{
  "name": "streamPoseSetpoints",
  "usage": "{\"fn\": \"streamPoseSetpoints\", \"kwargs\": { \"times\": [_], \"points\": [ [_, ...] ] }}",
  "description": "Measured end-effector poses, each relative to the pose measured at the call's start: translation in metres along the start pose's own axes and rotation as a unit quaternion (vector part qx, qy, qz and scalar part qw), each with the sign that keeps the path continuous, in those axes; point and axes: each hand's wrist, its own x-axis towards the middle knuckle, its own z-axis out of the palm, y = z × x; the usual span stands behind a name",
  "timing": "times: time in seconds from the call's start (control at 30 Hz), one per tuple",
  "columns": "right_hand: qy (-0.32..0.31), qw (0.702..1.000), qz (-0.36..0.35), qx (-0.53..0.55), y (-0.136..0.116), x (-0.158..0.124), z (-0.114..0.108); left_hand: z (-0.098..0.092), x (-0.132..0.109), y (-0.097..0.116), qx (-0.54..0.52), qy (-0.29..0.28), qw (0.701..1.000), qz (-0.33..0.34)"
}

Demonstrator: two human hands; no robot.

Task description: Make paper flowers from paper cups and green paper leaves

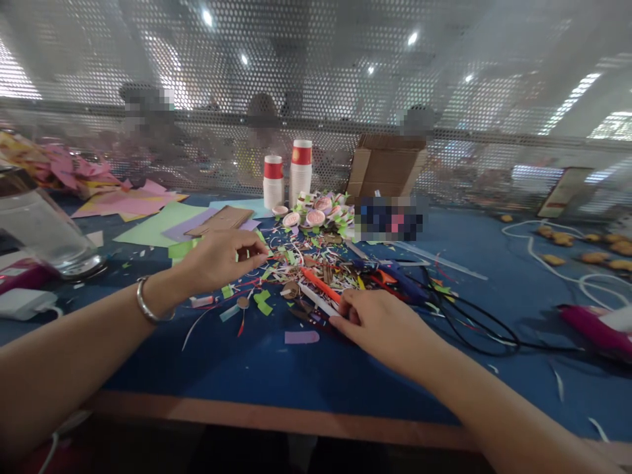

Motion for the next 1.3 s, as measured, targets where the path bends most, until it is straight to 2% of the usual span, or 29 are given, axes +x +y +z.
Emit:
{"fn": "streamPoseSetpoints", "kwargs": {
  "times": [0.23, 0.4, 0.53, 0.67, 0.77, 0.83, 0.9, 0.97, 1.03, 1.13, 1.3],
  "points": [
    [-0.032, 0.997, -0.006, 0.067, -0.008, 0.006, -0.004, 0.001, -0.006, 0.021, -0.004, 0.017, 0.997, 0.078],
    [0.016, 0.993, -0.017, 0.112, -0.01, 0.003, -0.007, 0.005, -0.006, 0.015, -0.001, 0.018, 0.995, 0.094],
    [0.023, 0.985, -0.011, 0.173, -0.022, 0.0, 0.001, 0.014, -0.011, 0.026, 0.002, -0.057, 0.989, 0.134],
    [0.037, 0.979, -0.038, 0.197, -0.038, -0.001, 0.012, 0.024, -0.017, 0.042, 0.105, -0.17, 0.965, 0.169],
    [0.054, 0.978, -0.064, 0.191, -0.039, -0.002, 0.011, 0.024, -0.016, 0.041, 0.122, -0.193, 0.96, 0.164],
    [0.102, 0.978, -0.067, 0.168, -0.029, -0.003, 0.002, 0.021, -0.013, 0.036, 0.1, -0.162, 0.969, 0.156],
    [0.183, 0.975, -0.053, 0.114, -0.009, -0.002, -0.009, 0.016, -0.01, 0.028, 0.074, -0.127, 0.978, 0.147],
    [0.253, 0.965, -0.004, 0.065, 0.016, 0.001, -0.021, 0.012, -0.007, 0.02, 0.063, -0.101, 0.983, 0.14],
    [0.26, 0.964, 0.056, 0.021, 0.042, 0.005, -0.029, 0.01, -0.005, 0.013, 0.071, -0.08, 0.986, 0.127],
    [0.251, 0.964, 0.084, 0.009, 0.07, 0.01, -0.032, 0.011, -0.001, 0.006, 0.092, -0.065, 0.989, 0.098],
    [0.235, 0.966, 0.099, 0.041, 0.087, 0.013, -0.024, 0.016, 0.007, 0.003, 0.152, -0.087, 0.983, 0.046]
  ]
}}
